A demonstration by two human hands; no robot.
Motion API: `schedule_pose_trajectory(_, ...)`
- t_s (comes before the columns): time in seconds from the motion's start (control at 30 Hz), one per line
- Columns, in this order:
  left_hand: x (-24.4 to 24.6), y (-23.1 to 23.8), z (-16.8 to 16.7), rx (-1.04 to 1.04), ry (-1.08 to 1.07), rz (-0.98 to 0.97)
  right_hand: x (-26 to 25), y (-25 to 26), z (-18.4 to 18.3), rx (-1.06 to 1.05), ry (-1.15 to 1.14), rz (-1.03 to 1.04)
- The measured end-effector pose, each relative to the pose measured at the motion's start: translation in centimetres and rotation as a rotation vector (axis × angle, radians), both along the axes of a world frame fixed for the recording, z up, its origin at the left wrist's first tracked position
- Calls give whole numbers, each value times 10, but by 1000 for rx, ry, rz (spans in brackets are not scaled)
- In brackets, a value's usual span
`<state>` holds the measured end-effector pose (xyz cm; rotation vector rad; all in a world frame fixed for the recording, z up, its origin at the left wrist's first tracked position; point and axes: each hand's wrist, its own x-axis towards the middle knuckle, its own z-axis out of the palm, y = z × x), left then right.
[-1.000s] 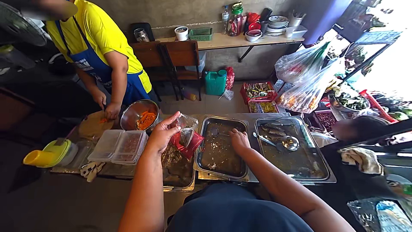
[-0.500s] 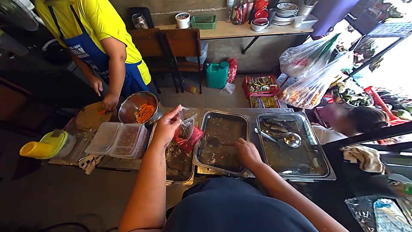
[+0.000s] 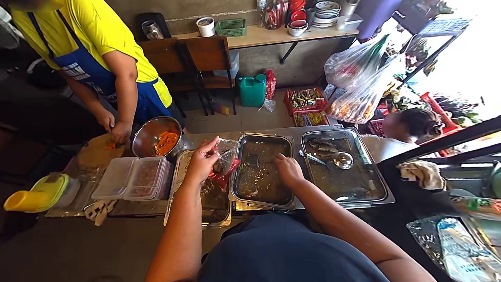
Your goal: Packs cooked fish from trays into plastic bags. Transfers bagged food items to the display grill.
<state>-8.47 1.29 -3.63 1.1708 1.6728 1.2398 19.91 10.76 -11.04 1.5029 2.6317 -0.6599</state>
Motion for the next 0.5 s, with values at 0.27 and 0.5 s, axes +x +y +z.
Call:
schedule_pose_trajectory(0.27, 6, -1, 1, -35, 26, 8, -10, 5, -19, -72, -3, 124)
schedule_pose_trajectory(0.5, 6, -9, -3, -62, 12, 17, 63, -13, 2, 135, -62, -153)
